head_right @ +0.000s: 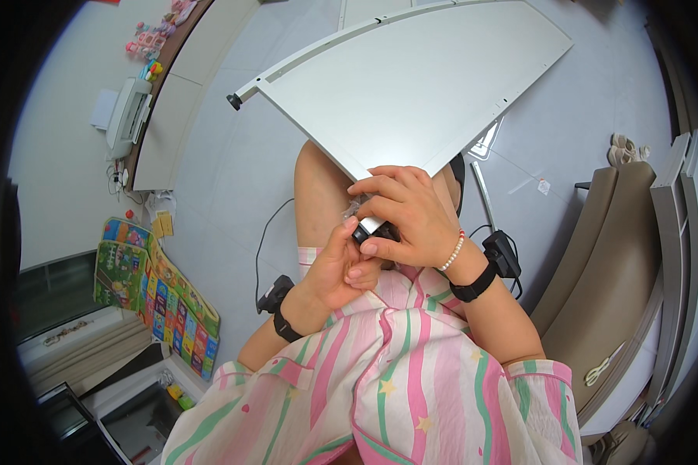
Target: Assembling a white piece of furniture by attaching feet and drawer rails.
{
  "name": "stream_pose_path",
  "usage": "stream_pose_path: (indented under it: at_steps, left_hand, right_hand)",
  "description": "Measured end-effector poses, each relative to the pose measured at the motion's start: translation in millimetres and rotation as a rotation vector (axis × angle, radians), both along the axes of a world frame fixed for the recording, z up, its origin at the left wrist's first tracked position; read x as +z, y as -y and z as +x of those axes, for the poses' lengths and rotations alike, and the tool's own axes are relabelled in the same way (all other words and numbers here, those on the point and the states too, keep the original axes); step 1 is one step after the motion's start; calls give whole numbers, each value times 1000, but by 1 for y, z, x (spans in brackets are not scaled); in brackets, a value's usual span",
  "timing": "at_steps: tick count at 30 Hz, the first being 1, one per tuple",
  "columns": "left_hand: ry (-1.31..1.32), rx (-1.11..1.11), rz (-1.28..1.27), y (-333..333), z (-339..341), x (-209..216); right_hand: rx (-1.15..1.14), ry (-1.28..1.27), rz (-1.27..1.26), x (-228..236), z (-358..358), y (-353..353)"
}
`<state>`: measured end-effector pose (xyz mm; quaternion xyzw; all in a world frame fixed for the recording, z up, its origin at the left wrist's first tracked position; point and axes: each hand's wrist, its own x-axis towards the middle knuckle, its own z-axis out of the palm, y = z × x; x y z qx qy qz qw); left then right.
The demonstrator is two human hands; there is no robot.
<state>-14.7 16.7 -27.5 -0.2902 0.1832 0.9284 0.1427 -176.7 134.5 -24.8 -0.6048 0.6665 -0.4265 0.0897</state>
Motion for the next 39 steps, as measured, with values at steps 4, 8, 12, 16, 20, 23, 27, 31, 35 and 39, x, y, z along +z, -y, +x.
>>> stream_pose_path:
  at_steps: [4, 8, 12, 16, 20, 23, 27, 31, 35, 39]
  left_hand:
    - [49, 50, -62, -1, -1, 1]
    - [70, 34, -220, -1, 1, -2]
    - [4, -102, -473, 6, 3, -5]
    - [-38, -141, -755, 5, 0, -2]
    - [-104, -178, -953, 11, 2, -17]
    - [-169, -251, -1097, 19, 8, -31]
    - [-128, -344, -1333, 20, 0, -7]
    - [-136, -424, -1502, 22, -7, 8]
    - [-188, -443, -1669, 23, -12, 21]
    - [-209, -474, -1858, 21, -13, 30]
  right_hand:
    - [3, -3, -2, 1, -1, 0]
    - [14, -10, -18, -4, -1, 0]
    - [19, 37, -43, -7, -2, -1]
    - [27, 46, -43, -5, -2, -1]
    - [24, 45, -38, -5, 0, -2]
    - [17, 34, -26, -4, 1, -2]
    - [11, 17, -30, -4, 0, -2]
    - [12, 23, -22, -4, -1, -2]
    - [17, 18, -19, -4, -2, -1]
    - [5, 23, -12, -3, -2, -1]
